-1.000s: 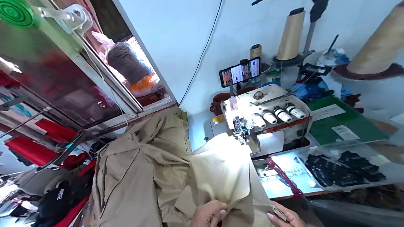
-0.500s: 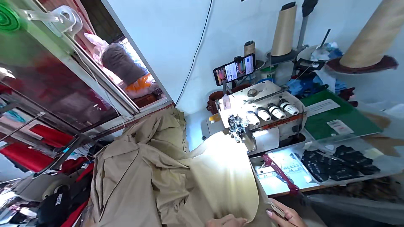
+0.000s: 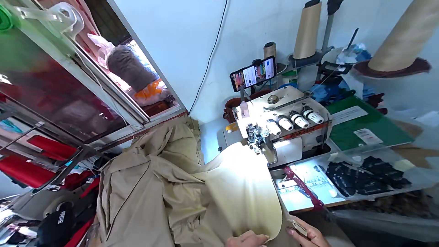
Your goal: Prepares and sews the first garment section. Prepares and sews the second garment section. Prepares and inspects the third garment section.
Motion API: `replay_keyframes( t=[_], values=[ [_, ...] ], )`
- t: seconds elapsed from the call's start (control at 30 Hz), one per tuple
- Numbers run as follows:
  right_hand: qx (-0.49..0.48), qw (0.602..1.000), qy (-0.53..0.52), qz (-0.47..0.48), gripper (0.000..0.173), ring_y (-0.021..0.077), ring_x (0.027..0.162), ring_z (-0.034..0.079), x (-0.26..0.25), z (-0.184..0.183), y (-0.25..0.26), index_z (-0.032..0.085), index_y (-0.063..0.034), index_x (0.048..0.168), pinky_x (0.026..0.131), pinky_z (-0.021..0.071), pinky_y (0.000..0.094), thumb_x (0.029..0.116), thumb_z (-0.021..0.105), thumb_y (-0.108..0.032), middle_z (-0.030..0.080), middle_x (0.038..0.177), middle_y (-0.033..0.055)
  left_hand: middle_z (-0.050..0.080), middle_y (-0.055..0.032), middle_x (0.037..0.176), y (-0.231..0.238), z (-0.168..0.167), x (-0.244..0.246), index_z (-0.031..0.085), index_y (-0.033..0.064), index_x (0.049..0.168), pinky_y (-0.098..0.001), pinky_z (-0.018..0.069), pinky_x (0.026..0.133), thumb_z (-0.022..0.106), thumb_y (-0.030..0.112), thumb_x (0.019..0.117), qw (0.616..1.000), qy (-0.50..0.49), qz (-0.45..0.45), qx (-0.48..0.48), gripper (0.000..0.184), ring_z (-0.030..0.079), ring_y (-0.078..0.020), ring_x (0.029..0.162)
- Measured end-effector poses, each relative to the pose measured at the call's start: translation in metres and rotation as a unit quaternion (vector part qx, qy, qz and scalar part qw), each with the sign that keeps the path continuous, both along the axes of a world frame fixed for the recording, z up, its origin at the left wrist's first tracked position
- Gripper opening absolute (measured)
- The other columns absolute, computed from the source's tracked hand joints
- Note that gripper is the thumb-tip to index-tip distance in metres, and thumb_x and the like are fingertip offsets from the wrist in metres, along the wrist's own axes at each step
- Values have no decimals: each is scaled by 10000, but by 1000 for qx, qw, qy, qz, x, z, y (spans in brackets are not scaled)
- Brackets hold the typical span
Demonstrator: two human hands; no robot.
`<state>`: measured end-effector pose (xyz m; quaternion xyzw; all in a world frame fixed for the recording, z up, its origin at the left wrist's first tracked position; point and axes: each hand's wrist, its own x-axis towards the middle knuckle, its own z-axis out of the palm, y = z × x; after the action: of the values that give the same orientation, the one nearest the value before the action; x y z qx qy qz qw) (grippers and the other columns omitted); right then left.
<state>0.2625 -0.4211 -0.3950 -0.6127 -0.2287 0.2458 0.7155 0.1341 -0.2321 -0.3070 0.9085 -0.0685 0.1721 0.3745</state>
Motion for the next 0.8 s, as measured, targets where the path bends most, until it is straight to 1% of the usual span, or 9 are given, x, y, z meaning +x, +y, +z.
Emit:
replay_keyframes(
  t=[0.1,0.33,0.43,0.5,0.57,0.63,0.7,0.8],
  values=[
    [-1,1000,2,-4,328,-24,1020,667,-1,0,0,587,104,1280,938,546,212,965,527,37,719,1146,40,700,-155,829,0,-2,0,736,-58,1062,-262,546,680,568,97,1031,1000,-8,2,2,231,652,-169,696],
    [11,1000,-18,-11,326,-23,1037,668,-3,4,-4,590,121,1275,952,542,204,965,523,43,724,1158,56,697,-146,810,-4,0,1,744,-42,1061,-270,540,645,569,115,1034,1000,-9,4,17,237,644,-168,664],
    [14,999,-31,-2,343,-24,1057,661,-6,10,-8,572,142,1290,968,533,203,965,522,45,716,1181,79,705,-148,816,-8,6,2,745,-40,1064,-281,548,641,571,103,1030,999,-5,4,32,227,661,-180,666],
    [20,999,-33,-1,341,-21,1063,661,-7,16,-9,573,143,1286,972,534,208,963,527,45,715,1184,76,718,-145,827,-12,12,5,747,-35,1057,-295,558,640,575,99,1027,999,6,14,48,220,680,-185,676],
    [23,999,-33,-15,326,-22,1041,665,-8,22,-7,592,138,1261,961,539,209,952,544,49,725,1153,62,722,-135,825,-17,19,10,750,-27,1054,-312,561,619,583,102,1021,997,16,32,67,213,685,-189,665],
    [29,998,-32,-45,279,-27,975,675,-4,28,0,630,115,1202,918,552,205,939,576,38,740,1068,22,735,-126,841,-20,26,20,755,-19,1060,-326,578,621,594,98,1010,994,16,56,92,205,701,-190,668],
    [47,996,-22,-74,215,-16,900,689,3,35,11,680,53,1125,858,574,207,929,595,31,749,986,-18,740,-103,845,-20,32,32,763,9,1059,-339,581,600,601,106,1000,989,12,84,123,197,706,-183,663],
    [70,993,1,-90,209,32,885,720,13,47,25,726,12,1090,828,604,226,930,593,30,766,968,-3,729,-63,806,-20,39,54,779,58,1039,-327,566,542,614,142,985,977,-14,118,178,193,691,-164,620]
  ],
)
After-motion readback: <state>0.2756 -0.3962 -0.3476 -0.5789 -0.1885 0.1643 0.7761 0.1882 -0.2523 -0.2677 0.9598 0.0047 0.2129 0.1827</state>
